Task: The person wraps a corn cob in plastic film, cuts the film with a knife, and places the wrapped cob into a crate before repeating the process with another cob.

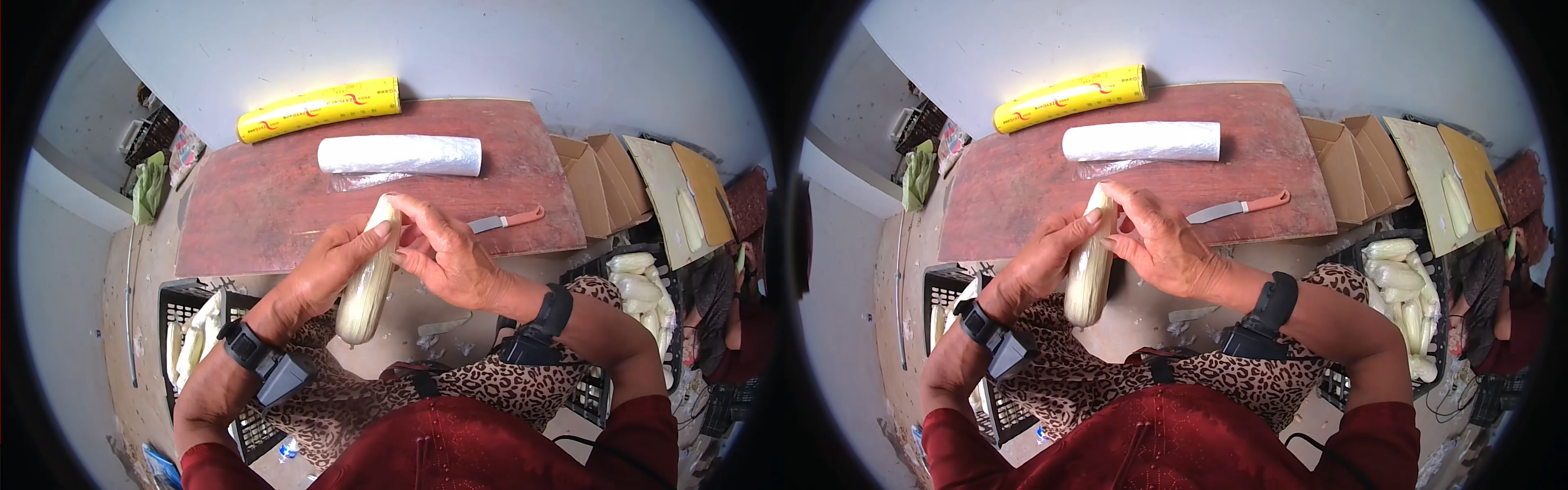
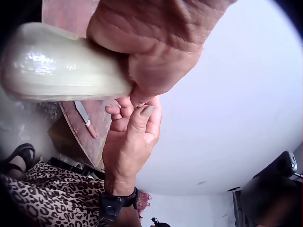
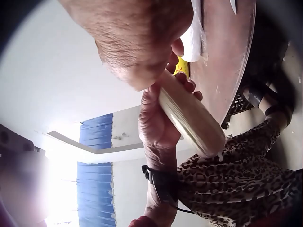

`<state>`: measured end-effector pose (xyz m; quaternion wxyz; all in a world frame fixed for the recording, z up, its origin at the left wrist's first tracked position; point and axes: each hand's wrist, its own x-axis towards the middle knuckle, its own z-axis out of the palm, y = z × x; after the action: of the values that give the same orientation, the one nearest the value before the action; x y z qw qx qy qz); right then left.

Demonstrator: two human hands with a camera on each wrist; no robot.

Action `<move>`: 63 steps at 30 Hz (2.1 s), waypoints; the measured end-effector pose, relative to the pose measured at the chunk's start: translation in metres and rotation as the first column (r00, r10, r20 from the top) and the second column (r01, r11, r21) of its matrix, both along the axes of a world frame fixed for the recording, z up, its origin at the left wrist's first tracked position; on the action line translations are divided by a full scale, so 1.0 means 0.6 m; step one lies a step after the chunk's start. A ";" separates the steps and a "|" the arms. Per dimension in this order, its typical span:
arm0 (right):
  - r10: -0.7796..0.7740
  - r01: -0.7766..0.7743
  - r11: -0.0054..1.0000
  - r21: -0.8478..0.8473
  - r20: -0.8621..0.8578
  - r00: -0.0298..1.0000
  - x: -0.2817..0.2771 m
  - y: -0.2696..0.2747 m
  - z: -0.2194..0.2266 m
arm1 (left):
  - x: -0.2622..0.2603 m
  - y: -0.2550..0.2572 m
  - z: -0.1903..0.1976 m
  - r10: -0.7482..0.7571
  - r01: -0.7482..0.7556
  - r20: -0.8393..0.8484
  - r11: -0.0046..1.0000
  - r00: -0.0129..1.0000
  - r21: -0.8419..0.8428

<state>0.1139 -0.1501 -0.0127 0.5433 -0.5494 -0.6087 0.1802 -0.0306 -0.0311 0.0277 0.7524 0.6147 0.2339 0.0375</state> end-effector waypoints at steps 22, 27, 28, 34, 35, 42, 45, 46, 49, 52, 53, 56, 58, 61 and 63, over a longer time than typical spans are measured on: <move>0.073 -0.081 0.996 -0.033 -0.189 0.979 0.002 0.007 0.019 | -0.005 0.027 0.030 0.312 -0.312 -0.018 0.944 0.950 -0.110; 0.035 -0.063 0.986 -0.153 -0.180 0.983 0.012 0.009 0.008 | -0.067 0.083 0.087 0.484 -0.464 0.303 0.875 0.821 -0.141; 0.023 -0.052 0.987 -0.152 -0.184 0.983 0.012 0.010 0.005 | -0.088 0.097 0.103 0.539 -0.518 0.329 0.841 0.776 -0.156; -0.003 0.007 0.987 -0.161 0.022 1.000 0.015 0.005 -0.001 | -0.291 0.179 0.128 0.739 -0.801 0.414 0.597 0.531 -0.037; -0.006 0.014 0.986 -0.169 0.049 0.999 0.015 0.004 -0.003 | -0.333 0.187 0.125 0.772 -0.848 0.423 0.530 0.474 -0.017; -0.007 0.051 0.966 -0.252 0.175 0.985 0.016 0.013 -0.033 | -0.664 0.211 -0.007 0.952 -0.998 0.301 -0.048 -0.056 -0.034; 0.010 0.050 0.955 -0.292 0.202 0.979 0.014 0.021 -0.046 | -0.760 0.178 -0.073 0.968 -0.956 0.193 -0.198 -0.157 0.214; 0.017 0.050 0.951 -0.306 0.212 0.977 0.012 0.023 -0.050 | -0.784 0.162 -0.088 0.976 -0.931 0.138 -0.206 -0.171 0.302; 0.061 0.037 0.929 -0.368 0.252 0.966 0.010 0.026 -0.062 | -0.841 0.130 -0.132 0.975 -0.868 0.059 -0.219 -0.215 0.445; 0.101 0.006 0.910 -0.415 0.234 0.967 0.008 0.031 -0.077 | -0.881 0.102 -0.154 0.979 -0.811 -0.022 -0.156 -0.204 0.564; 0.119 -0.005 0.912 -0.411 0.253 0.960 0.004 0.035 -0.077 | -0.892 0.096 -0.158 0.988 -0.776 -0.041 -0.093 -0.152 0.624; 0.158 -0.023 0.913 -0.408 0.300 0.941 -0.011 0.040 -0.069 | -0.903 0.074 -0.166 0.993 -0.649 -0.112 0.061 -0.039 0.758; 0.161 -0.015 0.909 -0.416 0.320 0.934 -0.020 0.042 -0.061 | -0.911 0.066 -0.189 0.987 -0.607 -0.154 0.097 -0.042 0.788; 0.177 -0.003 0.888 -0.459 0.336 0.925 -0.028 0.042 -0.053 | -0.912 0.057 -0.209 0.981 -0.525 -0.186 0.130 -0.056 0.841; 0.188 -0.010 0.880 -0.475 0.329 0.925 -0.033 0.040 -0.049 | -0.906 0.047 -0.211 0.984 -0.537 -0.168 0.115 -0.052 0.836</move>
<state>0.0944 -0.1260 -0.0422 0.2630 -0.6545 -0.6658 0.2433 -0.5743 -0.0031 -0.0992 0.1858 0.4707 0.8099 0.2968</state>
